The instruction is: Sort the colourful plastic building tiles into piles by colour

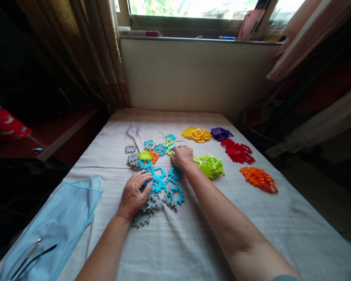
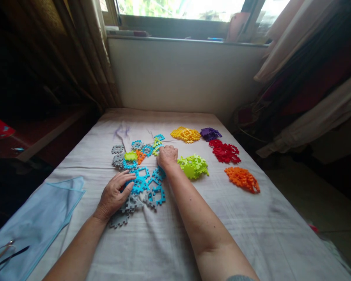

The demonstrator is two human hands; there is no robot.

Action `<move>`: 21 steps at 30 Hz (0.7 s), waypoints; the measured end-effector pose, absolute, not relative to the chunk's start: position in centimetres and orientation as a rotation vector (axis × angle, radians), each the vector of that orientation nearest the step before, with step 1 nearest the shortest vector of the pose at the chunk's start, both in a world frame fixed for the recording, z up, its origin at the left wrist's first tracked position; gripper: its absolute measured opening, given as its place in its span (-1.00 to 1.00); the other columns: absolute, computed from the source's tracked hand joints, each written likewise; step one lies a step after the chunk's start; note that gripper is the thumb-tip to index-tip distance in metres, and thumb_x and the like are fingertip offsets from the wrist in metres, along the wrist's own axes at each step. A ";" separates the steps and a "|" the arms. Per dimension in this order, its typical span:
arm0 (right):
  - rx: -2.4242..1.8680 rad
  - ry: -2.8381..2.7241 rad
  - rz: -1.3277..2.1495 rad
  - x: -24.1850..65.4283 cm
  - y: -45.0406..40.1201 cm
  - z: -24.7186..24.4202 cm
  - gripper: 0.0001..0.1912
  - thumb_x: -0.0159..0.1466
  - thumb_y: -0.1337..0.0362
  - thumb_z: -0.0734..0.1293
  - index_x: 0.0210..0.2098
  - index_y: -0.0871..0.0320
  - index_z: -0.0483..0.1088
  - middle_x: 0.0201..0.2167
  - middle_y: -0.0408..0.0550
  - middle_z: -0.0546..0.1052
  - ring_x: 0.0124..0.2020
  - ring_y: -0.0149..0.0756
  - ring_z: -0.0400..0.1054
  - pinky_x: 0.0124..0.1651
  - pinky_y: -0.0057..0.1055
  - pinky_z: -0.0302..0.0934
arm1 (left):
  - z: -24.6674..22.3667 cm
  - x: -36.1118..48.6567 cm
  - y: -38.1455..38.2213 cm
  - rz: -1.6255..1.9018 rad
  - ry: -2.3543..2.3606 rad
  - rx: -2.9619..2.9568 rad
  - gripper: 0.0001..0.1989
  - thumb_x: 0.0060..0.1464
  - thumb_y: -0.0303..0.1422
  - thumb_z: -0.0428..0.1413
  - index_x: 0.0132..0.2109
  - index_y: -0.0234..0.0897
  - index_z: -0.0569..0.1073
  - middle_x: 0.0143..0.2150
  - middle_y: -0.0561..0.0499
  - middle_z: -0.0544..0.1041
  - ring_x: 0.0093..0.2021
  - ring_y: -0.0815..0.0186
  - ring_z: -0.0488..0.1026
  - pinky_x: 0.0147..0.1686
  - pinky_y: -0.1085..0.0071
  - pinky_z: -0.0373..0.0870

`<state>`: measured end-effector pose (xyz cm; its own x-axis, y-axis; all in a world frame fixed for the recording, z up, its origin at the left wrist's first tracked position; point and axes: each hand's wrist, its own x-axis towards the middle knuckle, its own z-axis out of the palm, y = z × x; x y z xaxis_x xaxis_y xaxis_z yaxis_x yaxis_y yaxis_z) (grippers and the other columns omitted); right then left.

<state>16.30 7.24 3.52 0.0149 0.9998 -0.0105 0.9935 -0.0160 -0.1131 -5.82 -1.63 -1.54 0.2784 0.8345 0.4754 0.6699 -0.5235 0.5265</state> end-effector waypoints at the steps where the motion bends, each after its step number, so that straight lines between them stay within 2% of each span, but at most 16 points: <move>1: -2.181 -2.149 0.123 16.3 7.1 3.5 -0.63 0.26 0.23 0.24 0.02 0.16 0.43 0.04 0.17 0.48 0.08 -0.04 0.27 0.03 -0.18 0.09 | -1.5 -5.8 -1.6 1.080 1.396 2.327 -0.76 0.20 -0.23 0.03 -0.11 -0.15 0.55 -0.09 0.00 0.63 0.12 0.13 0.45 0.21 0.01 0.30; 8: -2.136 -2.157 0.127 16.4 7.1 3.0 -0.62 0.27 0.09 0.27 -0.01 0.15 0.45 0.02 0.14 0.49 0.07 -0.06 0.27 0.04 -0.20 0.08 | -1.7 -5.9 -1.5 1.093 1.383 2.354 -0.76 0.19 -0.23 0.04 -0.13 -0.15 0.56 -0.10 0.01 0.63 0.12 0.11 0.46 0.17 0.00 0.33; 14: -2.056 -2.049 0.096 17.6 5.2 4.0 -0.63 0.25 0.10 0.31 0.00 0.10 0.45 0.02 0.08 0.49 0.07 -0.06 0.27 0.06 -0.20 0.08 | -1.7 -5.9 -1.5 1.090 1.389 2.357 -0.76 0.20 -0.22 0.03 -0.12 -0.13 0.56 -0.10 0.01 0.64 0.11 0.12 0.46 0.17 0.02 0.35; 21: -2.162 -1.676 -0.035 24.7 0.0 5.2 -0.60 0.21 0.13 0.33 0.02 0.08 0.44 0.03 0.07 0.49 0.06 -0.04 0.28 0.08 -0.18 0.12 | -1.6 -5.9 -1.5 1.067 1.374 2.348 -0.75 0.19 -0.22 0.02 -0.11 -0.13 0.56 -0.09 0.01 0.63 0.13 0.11 0.45 0.19 -0.01 0.31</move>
<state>24.73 0.00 5.23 0.2793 0.9239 0.2615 0.9342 -0.1984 -0.2966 -5.94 -1.51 -1.55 0.2998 0.8259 0.4774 0.6670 -0.5393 0.5141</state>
